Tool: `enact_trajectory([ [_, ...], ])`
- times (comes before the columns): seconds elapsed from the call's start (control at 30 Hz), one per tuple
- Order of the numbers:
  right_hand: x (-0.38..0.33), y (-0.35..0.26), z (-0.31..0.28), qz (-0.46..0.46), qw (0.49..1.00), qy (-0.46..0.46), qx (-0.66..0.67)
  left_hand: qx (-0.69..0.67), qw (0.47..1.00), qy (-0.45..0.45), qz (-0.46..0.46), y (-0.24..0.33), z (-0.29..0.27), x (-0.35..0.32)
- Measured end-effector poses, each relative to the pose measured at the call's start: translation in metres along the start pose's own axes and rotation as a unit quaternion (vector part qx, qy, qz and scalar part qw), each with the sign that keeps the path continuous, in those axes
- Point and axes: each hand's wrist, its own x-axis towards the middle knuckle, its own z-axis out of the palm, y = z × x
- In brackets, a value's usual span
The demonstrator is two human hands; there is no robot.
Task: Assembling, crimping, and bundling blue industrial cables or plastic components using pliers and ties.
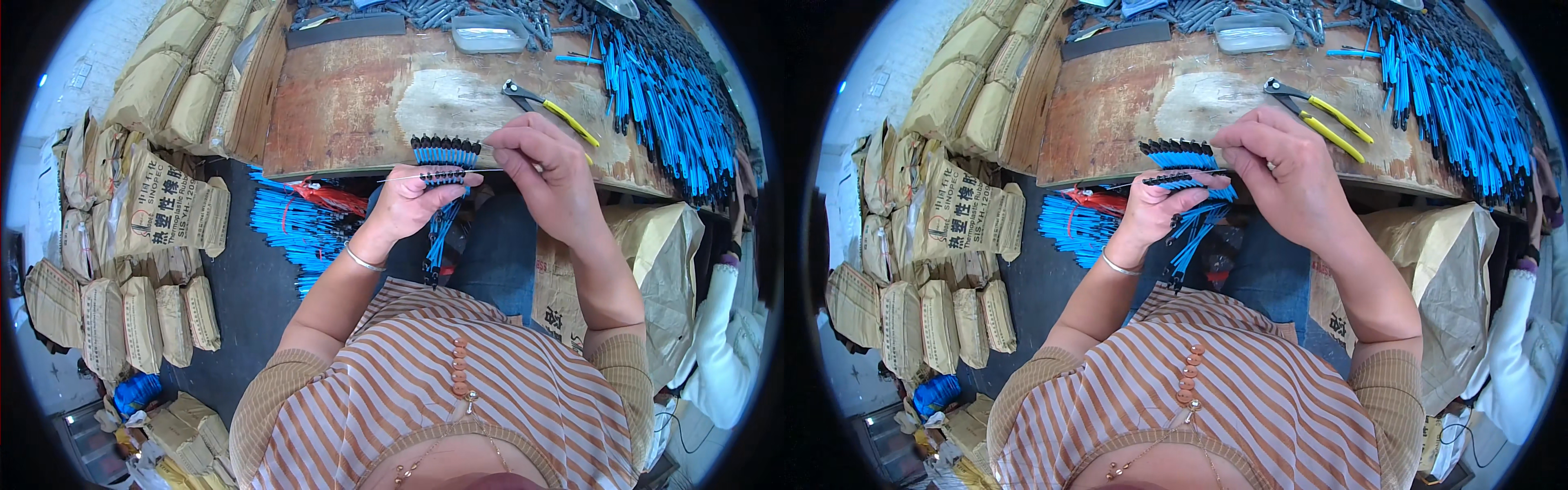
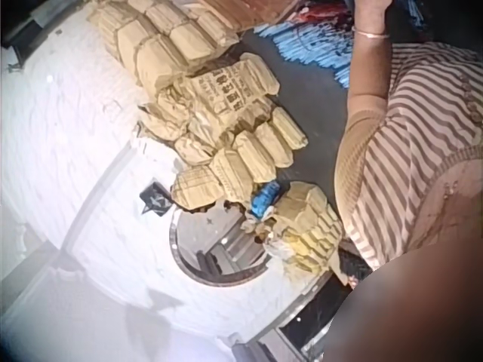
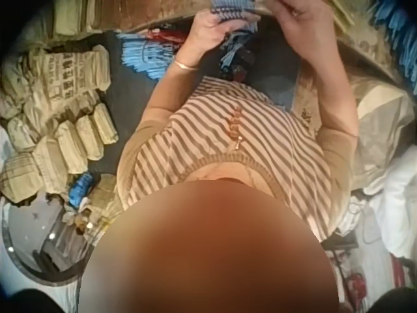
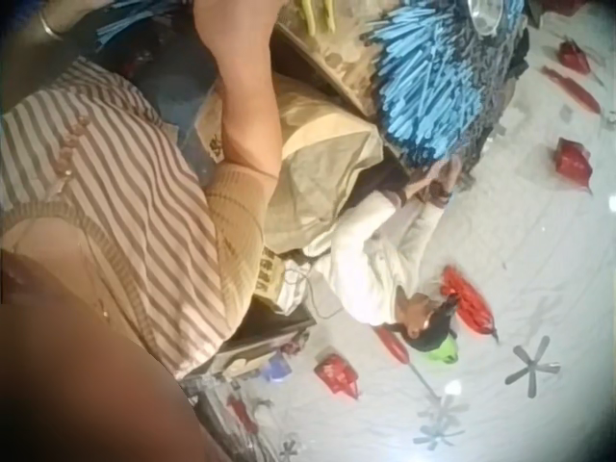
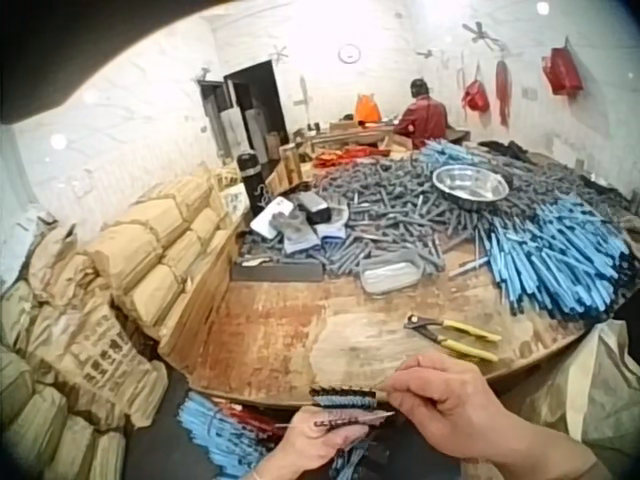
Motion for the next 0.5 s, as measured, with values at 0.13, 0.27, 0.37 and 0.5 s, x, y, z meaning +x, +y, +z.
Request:
enact_trajectory([
  [0.13, 0.001, 0.005, 0.009, -0.089, 0.994, 0.037, -0.049, -0.008, 1.000, 0.004, -0.004, 0.000, 0.001, 0.000],
  [0.27, 0.010, 0.004, 0.005, -0.152, 0.980, 0.038, -0.122, -0.006, 1.000, 0.011, -0.021, 0.004, 0.001, -0.001],
  [0.37, 0.011, 0.003, 0.002, -0.158, 0.978, 0.028, -0.135, -0.008, 0.999, 0.018, -0.030, 0.005, 0.000, -0.003],
  [0.5, 0.010, 0.003, 0.000, -0.109, 0.989, -0.002, -0.099, -0.020, 0.998, 0.030, -0.044, 0.005, -0.002, -0.004],
])
